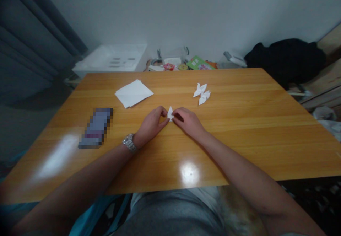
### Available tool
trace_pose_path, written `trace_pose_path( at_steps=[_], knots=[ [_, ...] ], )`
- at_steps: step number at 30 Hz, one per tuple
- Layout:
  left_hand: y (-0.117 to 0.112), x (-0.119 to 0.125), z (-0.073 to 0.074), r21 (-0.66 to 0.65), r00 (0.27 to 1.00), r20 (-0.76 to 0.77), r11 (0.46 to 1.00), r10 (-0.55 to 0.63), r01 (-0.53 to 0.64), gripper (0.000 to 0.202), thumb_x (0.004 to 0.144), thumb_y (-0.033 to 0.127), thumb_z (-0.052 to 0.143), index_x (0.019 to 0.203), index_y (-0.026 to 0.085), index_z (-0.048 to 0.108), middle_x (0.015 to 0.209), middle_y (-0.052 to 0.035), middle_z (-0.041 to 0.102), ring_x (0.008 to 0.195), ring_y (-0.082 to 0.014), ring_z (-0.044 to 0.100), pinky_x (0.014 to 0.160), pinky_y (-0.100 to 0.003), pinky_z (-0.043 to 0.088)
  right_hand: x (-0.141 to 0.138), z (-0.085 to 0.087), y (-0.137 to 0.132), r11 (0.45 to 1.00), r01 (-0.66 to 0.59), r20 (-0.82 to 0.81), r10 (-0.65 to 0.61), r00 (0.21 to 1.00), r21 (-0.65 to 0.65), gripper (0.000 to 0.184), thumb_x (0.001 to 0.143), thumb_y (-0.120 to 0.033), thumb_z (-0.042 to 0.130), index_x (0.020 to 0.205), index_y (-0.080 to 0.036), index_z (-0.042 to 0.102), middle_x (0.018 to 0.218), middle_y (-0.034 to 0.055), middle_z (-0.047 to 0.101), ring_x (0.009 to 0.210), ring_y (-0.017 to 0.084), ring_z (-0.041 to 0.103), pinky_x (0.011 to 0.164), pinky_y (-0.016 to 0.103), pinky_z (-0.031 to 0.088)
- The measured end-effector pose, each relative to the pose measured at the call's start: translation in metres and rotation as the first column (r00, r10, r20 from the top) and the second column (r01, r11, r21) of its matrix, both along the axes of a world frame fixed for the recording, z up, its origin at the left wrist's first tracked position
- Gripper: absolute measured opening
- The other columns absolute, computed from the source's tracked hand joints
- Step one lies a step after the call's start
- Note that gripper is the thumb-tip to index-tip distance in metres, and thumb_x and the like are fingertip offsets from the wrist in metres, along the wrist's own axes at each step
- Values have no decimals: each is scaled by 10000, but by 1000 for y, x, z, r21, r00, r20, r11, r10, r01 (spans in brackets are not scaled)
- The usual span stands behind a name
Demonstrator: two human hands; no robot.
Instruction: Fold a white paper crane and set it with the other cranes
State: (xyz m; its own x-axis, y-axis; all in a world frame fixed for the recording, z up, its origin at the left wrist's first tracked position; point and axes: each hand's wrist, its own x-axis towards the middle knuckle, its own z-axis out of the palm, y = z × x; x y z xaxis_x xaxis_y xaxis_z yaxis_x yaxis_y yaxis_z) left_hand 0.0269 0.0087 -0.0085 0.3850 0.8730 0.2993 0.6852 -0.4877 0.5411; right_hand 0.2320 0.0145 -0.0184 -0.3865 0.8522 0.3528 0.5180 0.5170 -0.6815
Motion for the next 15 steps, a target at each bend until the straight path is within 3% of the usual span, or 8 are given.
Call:
trace_pose_path(
  at_steps=[7, 12, 15],
  knots=[
    [-2, -5, 2, 69, 997, -74, 997, -27, 32, 145, 985, 253, 570, 1092, 184, 638, 1132, -85, 630, 1038, -218, 612, 937, -355, 513, 5, -3, 1, 986, -65, 111, 48, 993, 155, 213, 965, -267, 600, 1120, -227, 741, 1199, 124, 660, 1103, 259, 643, 959, 448, 538],
    [-3, -6, 2, 87, 988, -153, 995, -31, 44, 225, 1008, 293, 541, 1116, 172, 697, 1134, -97, 685, 1053, -232, 632, 973, -380, 507, 8, -2, -2, 966, -159, 243, 108, 964, 203, 310, 990, -304, 576, 1249, -202, 712, 1311, 153, 652, 1200, 286, 612, 1029, 487, 508],
    [-5, -7, 3, 103, 987, -157, 994, -27, 44, 266, 989, 361, 584, 1142, 181, 706, 1147, -97, 686, 1048, -238, 633, 969, -389, 505, 7, 1, -2, 955, -227, 255, 176, 951, 188, 322, 1007, -319, 550, 1275, -222, 699, 1304, 128, 682, 1214, 276, 619, 1046, 488, 502]
  ],
)
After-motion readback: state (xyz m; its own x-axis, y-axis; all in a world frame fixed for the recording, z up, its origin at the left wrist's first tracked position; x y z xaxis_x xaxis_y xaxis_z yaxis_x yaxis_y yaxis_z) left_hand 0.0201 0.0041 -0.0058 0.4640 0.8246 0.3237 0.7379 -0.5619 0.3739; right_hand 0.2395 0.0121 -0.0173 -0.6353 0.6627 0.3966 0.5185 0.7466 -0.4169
